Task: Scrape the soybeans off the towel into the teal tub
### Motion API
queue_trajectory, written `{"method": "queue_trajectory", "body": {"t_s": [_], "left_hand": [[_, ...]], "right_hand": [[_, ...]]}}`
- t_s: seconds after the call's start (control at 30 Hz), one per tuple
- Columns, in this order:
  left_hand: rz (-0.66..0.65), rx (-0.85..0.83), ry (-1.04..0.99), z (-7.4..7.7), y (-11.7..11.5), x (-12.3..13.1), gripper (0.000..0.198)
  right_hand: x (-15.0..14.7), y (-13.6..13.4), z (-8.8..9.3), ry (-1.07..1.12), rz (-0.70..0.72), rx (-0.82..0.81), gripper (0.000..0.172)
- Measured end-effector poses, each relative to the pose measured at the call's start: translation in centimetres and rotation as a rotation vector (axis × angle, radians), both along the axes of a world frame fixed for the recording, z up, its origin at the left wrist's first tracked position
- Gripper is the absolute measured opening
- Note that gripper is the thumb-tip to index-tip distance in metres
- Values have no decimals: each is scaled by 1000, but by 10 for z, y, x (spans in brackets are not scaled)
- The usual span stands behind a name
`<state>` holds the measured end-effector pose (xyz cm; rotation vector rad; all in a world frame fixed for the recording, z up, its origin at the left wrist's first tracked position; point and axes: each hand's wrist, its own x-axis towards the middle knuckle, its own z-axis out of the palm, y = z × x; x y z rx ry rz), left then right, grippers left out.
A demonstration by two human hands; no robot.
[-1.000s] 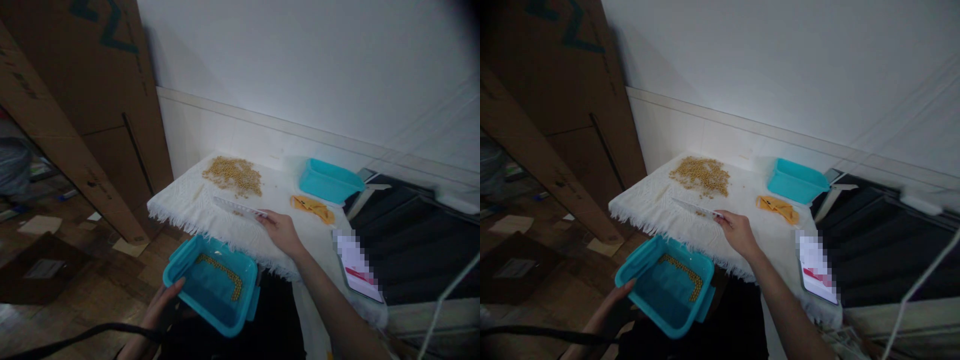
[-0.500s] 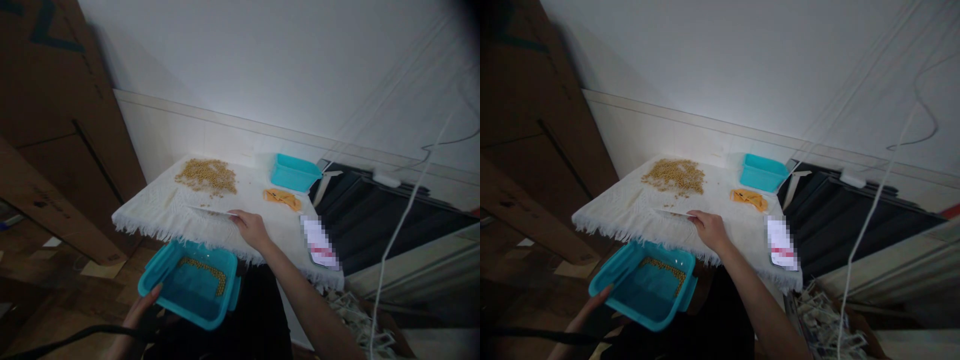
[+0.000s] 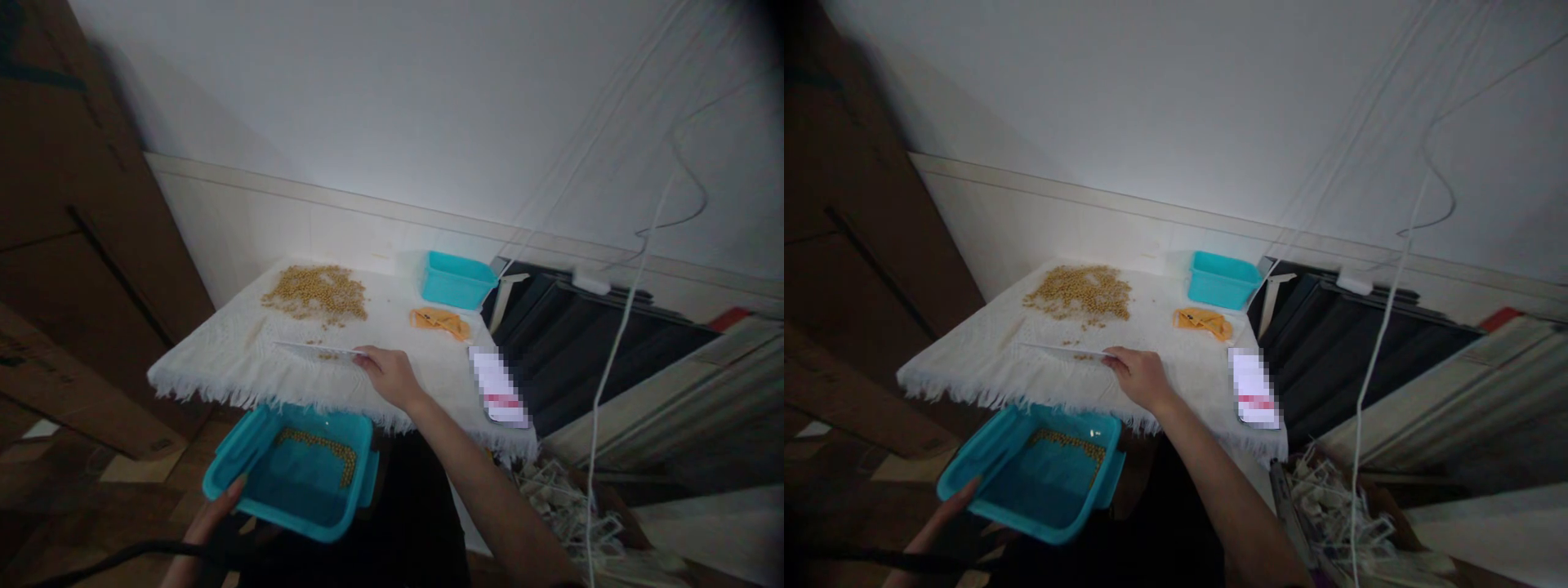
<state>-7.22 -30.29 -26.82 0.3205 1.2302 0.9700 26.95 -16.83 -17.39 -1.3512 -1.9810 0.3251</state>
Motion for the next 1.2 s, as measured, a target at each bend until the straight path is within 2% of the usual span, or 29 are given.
{"method": "queue_trajectory", "body": {"t_s": [0.17, 0.3, 0.43, 0.57, 0.7, 0.83, 1.03, 1.2], "left_hand": [[87, -51, 44, 14, 0, 15, 100], [133, -50, 112, 28, -6, 26, 77], [128, 52, 53, 27, -14, 29, 92], [100, 99, 44, 22, -16, 27, 98], [65, 88, 19, 29, -14, 25, 113], [38, 116, 8, 37, -14, 26, 108], [-37, 218, -14, 37, -20, 24, 83], [-7, 178, 8, 37, -20, 24, 95]], "right_hand": [[3, -2, -2, 10, 18, 24, 22], [5, -2, -6, 28, 4, 53, 21], [5, -4, -7, 18, -18, 76, 23], [6, -13, -4, 10, 9, 63, 26], [7, -29, -6, 22, 41, 61, 26], [5, -47, -8, 30, 104, 142, 28], [-4, -82, -1, -33, 184, 297, 35], [-9, -96, 7, -29, 154, 271, 33]]}}
